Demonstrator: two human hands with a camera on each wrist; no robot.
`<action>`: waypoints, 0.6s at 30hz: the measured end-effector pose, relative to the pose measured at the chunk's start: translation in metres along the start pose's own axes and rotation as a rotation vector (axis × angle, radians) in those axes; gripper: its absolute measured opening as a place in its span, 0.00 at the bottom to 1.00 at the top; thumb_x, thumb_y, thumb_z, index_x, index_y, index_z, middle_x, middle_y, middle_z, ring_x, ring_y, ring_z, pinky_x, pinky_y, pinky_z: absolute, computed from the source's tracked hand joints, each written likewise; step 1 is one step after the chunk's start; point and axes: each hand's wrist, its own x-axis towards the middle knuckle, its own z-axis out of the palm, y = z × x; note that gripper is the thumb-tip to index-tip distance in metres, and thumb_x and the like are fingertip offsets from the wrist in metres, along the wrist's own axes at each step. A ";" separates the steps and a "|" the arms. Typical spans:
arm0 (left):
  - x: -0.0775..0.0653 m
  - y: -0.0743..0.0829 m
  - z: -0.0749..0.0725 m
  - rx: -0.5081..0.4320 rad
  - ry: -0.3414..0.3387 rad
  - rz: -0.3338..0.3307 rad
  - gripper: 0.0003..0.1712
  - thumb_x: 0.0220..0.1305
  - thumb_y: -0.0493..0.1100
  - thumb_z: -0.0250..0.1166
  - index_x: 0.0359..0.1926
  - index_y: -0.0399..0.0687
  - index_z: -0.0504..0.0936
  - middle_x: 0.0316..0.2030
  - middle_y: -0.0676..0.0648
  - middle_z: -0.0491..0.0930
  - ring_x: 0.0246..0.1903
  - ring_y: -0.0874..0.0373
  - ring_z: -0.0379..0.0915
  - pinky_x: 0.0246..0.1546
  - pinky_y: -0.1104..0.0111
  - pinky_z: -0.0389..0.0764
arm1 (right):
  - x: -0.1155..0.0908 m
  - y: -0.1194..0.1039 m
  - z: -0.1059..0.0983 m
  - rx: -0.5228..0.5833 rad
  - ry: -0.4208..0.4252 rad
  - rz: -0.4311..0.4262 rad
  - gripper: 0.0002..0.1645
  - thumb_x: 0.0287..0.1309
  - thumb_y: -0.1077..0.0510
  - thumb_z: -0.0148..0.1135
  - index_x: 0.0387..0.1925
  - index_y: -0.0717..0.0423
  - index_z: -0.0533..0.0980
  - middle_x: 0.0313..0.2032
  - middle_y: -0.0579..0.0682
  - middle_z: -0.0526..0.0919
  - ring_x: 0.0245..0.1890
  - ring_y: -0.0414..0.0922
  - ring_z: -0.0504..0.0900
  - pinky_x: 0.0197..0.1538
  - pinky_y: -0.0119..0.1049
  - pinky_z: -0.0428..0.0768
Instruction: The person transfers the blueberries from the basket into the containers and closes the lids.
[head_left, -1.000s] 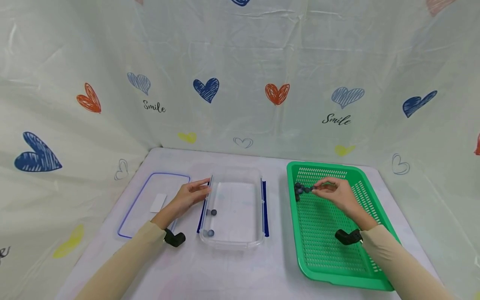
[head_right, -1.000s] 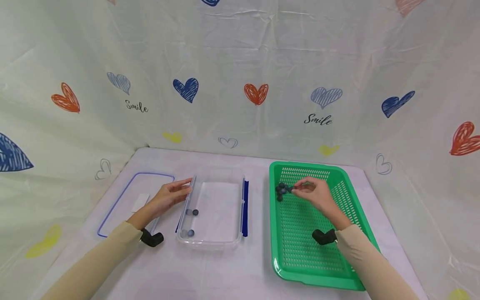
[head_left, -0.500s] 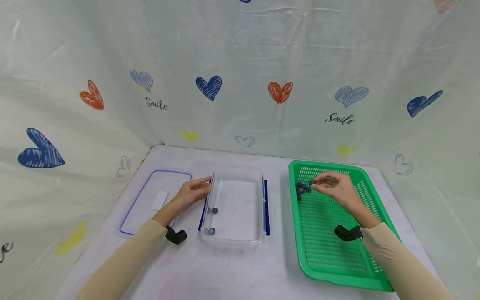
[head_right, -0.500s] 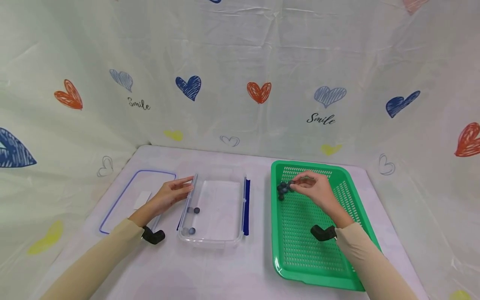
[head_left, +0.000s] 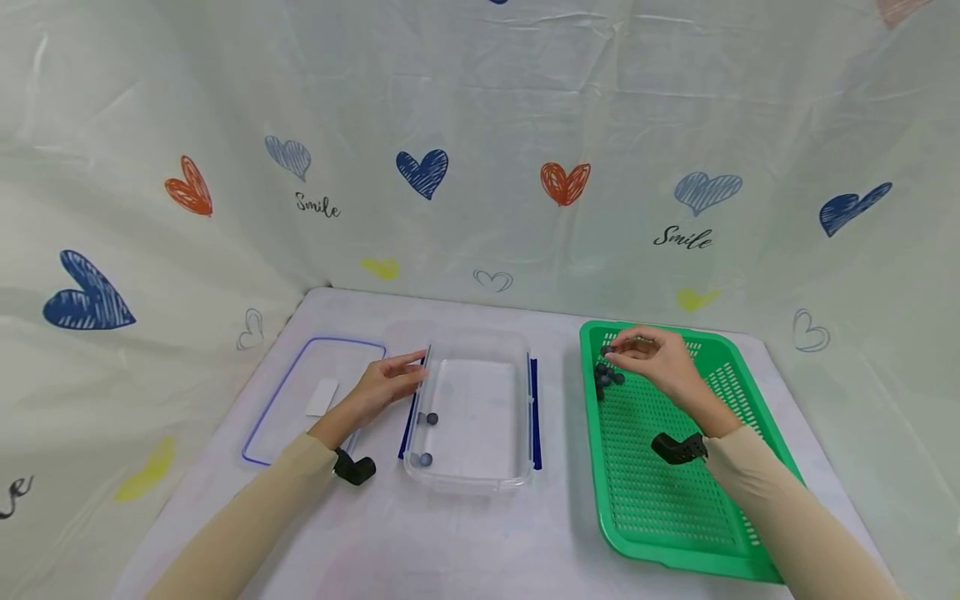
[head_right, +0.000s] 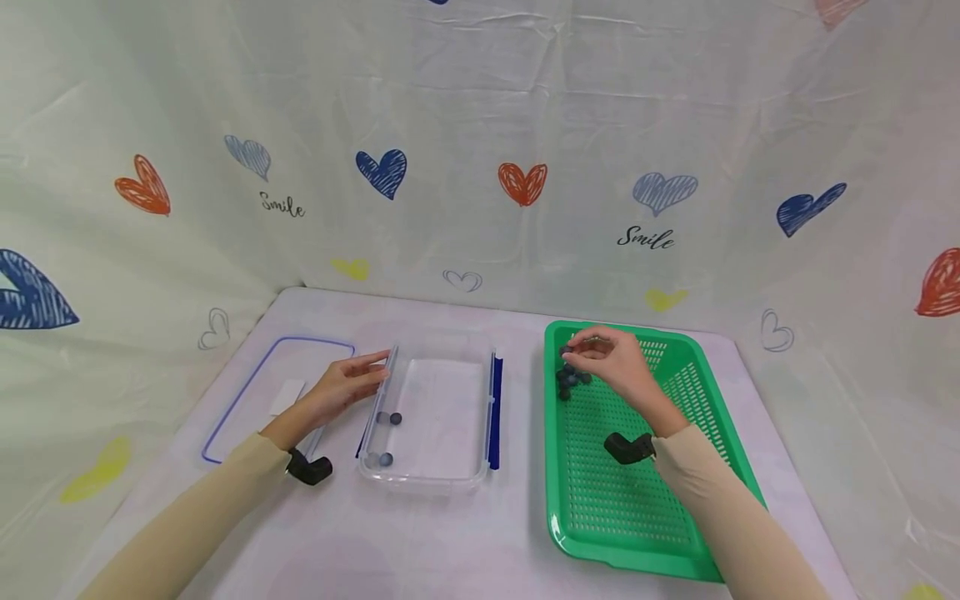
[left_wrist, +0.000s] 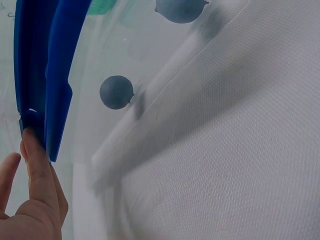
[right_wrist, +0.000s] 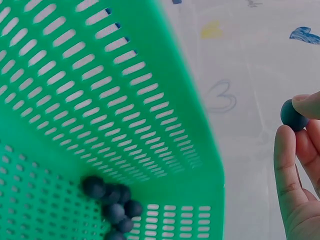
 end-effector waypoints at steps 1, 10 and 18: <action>-0.002 0.003 0.001 0.004 -0.001 0.000 0.33 0.61 0.43 0.62 0.66 0.44 0.63 0.54 0.38 0.67 0.55 0.50 0.67 0.52 0.69 0.72 | 0.001 0.000 0.002 0.000 -0.002 -0.012 0.20 0.49 0.58 0.69 0.41 0.67 0.76 0.40 0.58 0.79 0.38 0.47 0.81 0.39 0.38 0.81; -0.006 0.010 0.004 -0.003 0.005 -0.006 0.33 0.61 0.41 0.62 0.66 0.42 0.63 0.51 0.40 0.70 0.54 0.50 0.68 0.50 0.70 0.74 | 0.014 -0.013 0.020 0.036 -0.048 -0.047 0.19 0.50 0.60 0.68 0.41 0.68 0.76 0.41 0.61 0.77 0.38 0.49 0.80 0.39 0.38 0.81; -0.004 0.007 0.003 -0.041 -0.004 0.011 0.32 0.61 0.39 0.62 0.66 0.42 0.63 0.50 0.40 0.71 0.56 0.44 0.65 0.49 0.71 0.74 | 0.027 -0.023 0.036 0.052 -0.102 -0.061 0.19 0.49 0.60 0.68 0.41 0.68 0.76 0.41 0.61 0.76 0.37 0.49 0.80 0.41 0.46 0.80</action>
